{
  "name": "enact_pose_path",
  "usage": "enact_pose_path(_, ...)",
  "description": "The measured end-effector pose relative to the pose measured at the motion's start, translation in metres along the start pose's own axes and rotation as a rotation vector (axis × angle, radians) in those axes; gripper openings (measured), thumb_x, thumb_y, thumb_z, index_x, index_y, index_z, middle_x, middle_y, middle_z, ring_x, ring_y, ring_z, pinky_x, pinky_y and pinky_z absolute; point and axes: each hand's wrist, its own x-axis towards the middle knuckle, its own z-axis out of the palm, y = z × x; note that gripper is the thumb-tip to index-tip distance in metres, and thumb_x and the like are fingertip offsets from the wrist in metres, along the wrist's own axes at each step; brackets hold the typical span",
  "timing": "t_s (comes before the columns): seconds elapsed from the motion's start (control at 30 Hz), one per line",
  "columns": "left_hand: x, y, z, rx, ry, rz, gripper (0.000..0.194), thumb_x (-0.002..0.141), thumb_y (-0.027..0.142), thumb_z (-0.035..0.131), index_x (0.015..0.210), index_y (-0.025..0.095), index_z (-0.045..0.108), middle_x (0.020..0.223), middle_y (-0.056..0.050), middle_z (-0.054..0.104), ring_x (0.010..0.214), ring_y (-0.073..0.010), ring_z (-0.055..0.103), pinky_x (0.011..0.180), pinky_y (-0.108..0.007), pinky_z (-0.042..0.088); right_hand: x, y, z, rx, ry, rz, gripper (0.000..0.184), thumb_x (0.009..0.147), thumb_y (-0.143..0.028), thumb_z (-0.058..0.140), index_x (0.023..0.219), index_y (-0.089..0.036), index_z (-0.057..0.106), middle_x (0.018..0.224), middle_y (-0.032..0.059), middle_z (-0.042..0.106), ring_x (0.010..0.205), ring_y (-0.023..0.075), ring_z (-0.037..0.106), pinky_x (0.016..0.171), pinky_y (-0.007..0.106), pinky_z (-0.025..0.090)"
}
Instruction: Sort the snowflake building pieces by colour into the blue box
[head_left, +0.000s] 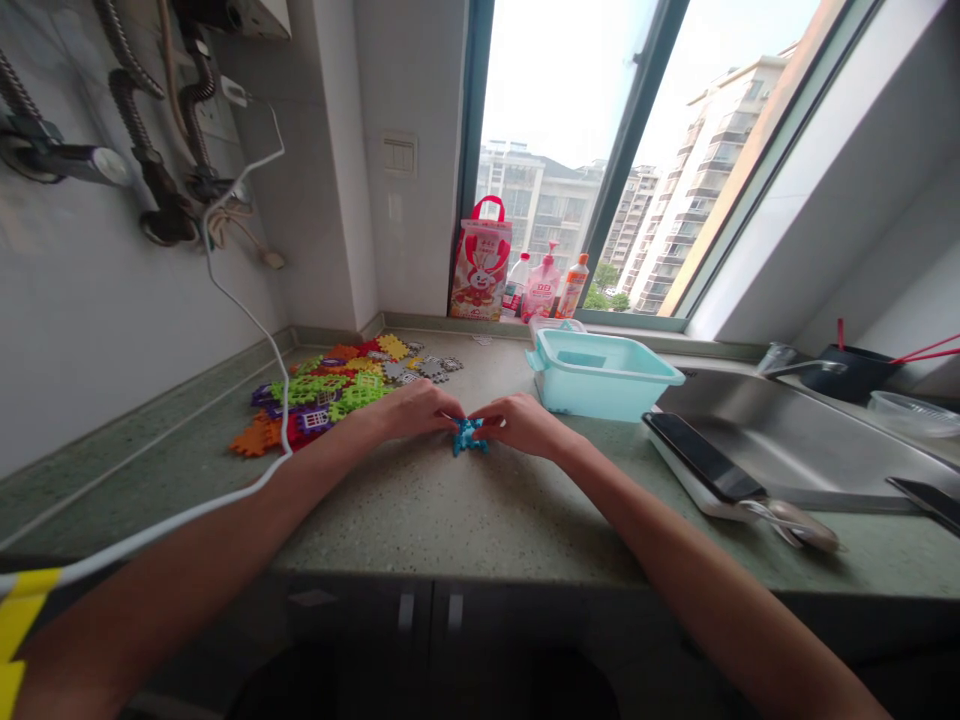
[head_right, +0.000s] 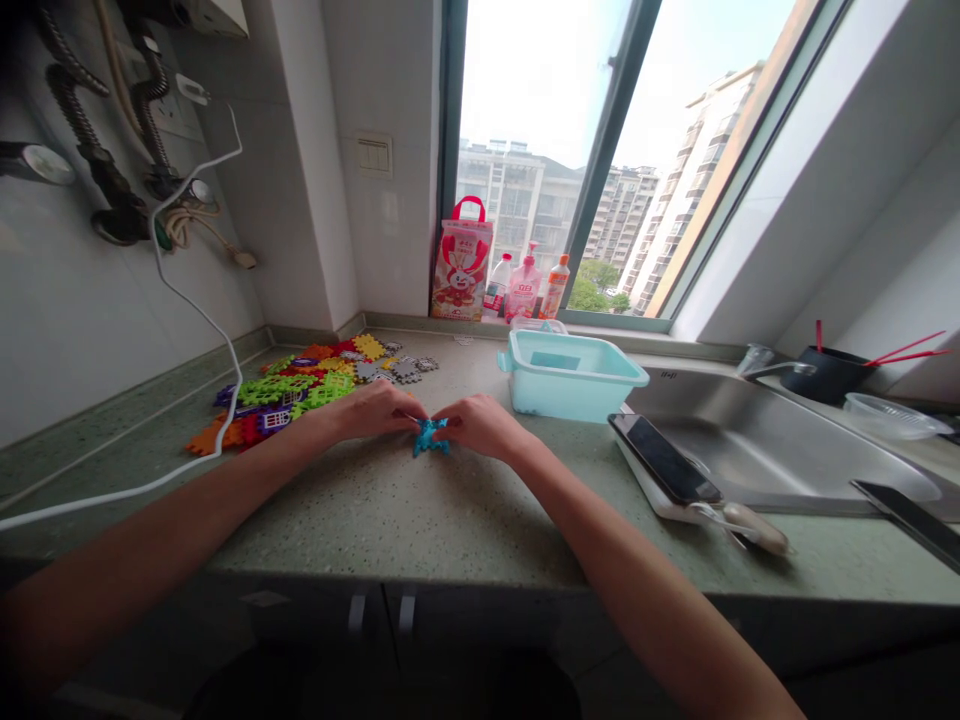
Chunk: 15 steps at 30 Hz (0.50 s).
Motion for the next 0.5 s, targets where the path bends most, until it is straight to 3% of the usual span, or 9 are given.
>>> enact_pose_path(0.2, 0.003, -0.001, 0.005, 0.081, 0.025, 0.024, 0.020, 0.092, 0.034, 0.070, 0.105, 0.033, 0.085, 0.088, -0.001, 0.082, 0.074, -0.0147, 0.071, 0.069, -0.022, 0.042, 0.000, 0.001, 0.001, -0.007, -0.005, 0.001, 0.027, 0.090, -0.037, 0.078, 0.116, -0.031, 0.083, 0.089, 0.0024, 0.082, 0.080, 0.0180, 0.075, 0.074, 0.023, 0.048)
enact_pose_path(0.33, -0.001, 0.004, -0.002, 0.125, 0.035, -0.024, 0.023, 0.088, 0.033, 0.072, 0.107, 0.031, 0.084, 0.084, -0.002, 0.082, 0.074, -0.0166, 0.073, 0.071, -0.023, 0.046, -0.001, -0.001, -0.002, 0.025, -0.038, 0.021, 0.030, 0.093, -0.040, 0.075, 0.120, -0.030, 0.080, 0.092, 0.0023, 0.083, 0.085, 0.0193, 0.077, 0.078, 0.024, 0.051)
enact_pose_path(0.43, -0.005, 0.008, -0.013, 0.175, 0.137, -0.071, 0.030, 0.087, 0.036, 0.072, 0.113, 0.027, 0.082, 0.092, -0.004, 0.082, 0.081, -0.0200, 0.075, 0.082, -0.027, 0.052, -0.003, -0.001, -0.008, 0.034, -0.018, 0.028, 0.037, 0.096, -0.048, 0.070, 0.127, -0.028, 0.077, 0.097, 0.0042, 0.083, 0.084, 0.0200, 0.078, 0.082, 0.027, 0.055)
enact_pose_path(0.5, -0.007, 0.011, -0.017, 0.126, 0.256, -0.046, 0.038, 0.091, 0.042, 0.068, 0.123, 0.025, 0.078, 0.114, -0.007, 0.080, 0.095, -0.0228, 0.075, 0.095, -0.032, 0.054, -0.004, -0.004, -0.011, 0.033, 0.105, 0.003, 0.050, 0.096, -0.054, 0.069, 0.139, -0.029, 0.069, 0.118, 0.0081, 0.079, 0.093, 0.0223, 0.077, 0.091, 0.033, 0.056)
